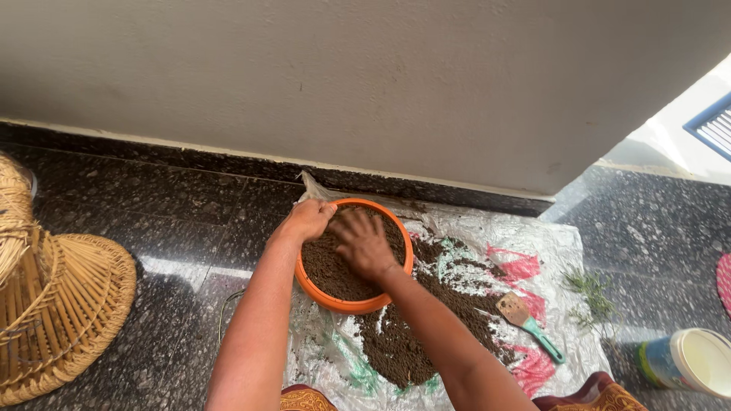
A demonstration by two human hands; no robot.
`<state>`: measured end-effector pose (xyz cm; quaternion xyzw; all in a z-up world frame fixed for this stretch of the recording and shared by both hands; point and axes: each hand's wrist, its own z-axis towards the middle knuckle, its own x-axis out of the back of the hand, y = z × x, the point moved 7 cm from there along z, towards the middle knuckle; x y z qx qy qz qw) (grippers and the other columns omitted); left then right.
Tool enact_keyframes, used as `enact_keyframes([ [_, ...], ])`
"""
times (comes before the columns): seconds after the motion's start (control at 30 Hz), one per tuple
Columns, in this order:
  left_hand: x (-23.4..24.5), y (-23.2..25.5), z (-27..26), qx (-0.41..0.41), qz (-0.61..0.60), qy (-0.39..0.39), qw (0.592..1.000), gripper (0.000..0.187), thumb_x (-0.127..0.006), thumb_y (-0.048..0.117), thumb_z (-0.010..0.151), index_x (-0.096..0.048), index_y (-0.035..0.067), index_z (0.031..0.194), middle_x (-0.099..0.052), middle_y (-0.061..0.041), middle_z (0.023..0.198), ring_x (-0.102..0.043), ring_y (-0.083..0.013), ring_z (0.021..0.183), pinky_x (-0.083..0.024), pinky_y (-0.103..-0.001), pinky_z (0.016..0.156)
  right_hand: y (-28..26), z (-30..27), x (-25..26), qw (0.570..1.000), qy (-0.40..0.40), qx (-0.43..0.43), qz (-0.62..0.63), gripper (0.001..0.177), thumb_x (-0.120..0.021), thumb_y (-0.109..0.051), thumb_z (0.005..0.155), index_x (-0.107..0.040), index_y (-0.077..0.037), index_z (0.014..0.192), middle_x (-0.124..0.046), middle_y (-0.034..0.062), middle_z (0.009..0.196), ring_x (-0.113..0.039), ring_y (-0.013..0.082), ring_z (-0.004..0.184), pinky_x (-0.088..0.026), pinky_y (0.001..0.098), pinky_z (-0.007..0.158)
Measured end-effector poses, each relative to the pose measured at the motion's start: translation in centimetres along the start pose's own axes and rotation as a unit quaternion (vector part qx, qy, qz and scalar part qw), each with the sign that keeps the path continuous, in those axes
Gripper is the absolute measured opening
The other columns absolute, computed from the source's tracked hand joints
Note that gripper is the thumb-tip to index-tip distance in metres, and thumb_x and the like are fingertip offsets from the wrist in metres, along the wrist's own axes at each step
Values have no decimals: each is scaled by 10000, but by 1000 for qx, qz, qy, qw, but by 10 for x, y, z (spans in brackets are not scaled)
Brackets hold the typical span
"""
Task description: The person mixes soil by hand, breaking up clumps and transferring it between a pile on a plastic sheet and an orange pot.
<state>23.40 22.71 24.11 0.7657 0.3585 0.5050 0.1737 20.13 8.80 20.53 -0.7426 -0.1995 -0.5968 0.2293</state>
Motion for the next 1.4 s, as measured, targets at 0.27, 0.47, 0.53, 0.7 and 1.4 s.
enact_keyframes([
  [0.27, 13, -12, -15, 29, 23, 9, 999, 557, -470, 483, 1043, -578, 116, 1448, -553, -162, 1494, -530, -331, 1398, -418, -508, 1187, 30, 32, -30, 985, 79, -83, 132, 783, -418, -555, 1022, -163, -121, 1622, -73, 172, 1708, -85, 317, 1567, -88, 469, 1268],
  [0.47, 14, -4, -20, 24, 21, 6, 999, 538, -468, 462, 1052, -561, 117, 1456, -531, -179, 1502, -517, -339, 1397, -411, -515, 1185, -32, 32, -13, 986, 74, 13, 147, 805, -419, -538, 1005, -188, -83, 1627, -100, 188, 1705, -89, 341, 1568, -87, 481, 1269],
  [0.53, 12, -4, -22, 51, 17, -13, 998, 532, -448, 478, 1049, -591, 150, 1442, -558, -158, 1488, -544, -320, 1388, -409, -528, 1188, -46, 22, -11, 986, 68, 54, 143, 798, -415, -531, 1011, -190, -83, 1632, -105, 187, 1696, -84, 343, 1561, -77, 491, 1264],
  [0.7, 10, -7, -25, 57, 34, -10, 998, 543, -442, 500, 1042, -581, 165, 1446, -558, -147, 1481, -528, -314, 1389, -412, -516, 1186, -56, -35, -5, 974, 8, 198, 113, 600, -460, -463, 1063, -351, -165, 1572, -215, 82, 1697, -114, 272, 1575, -47, 502, 1266],
  [1.4, -85, -8, -32, 26, 149, -94, 984, 297, -599, 34, 950, -719, 174, 1183, -704, -91, 1330, -682, -242, 1189, -532, -445, 1074, 41, -49, -6, 980, 122, -31, 155, 326, -605, 28, 955, -722, -115, 1223, -594, 57, 1399, -581, 262, 1236, -497, 395, 1144],
])
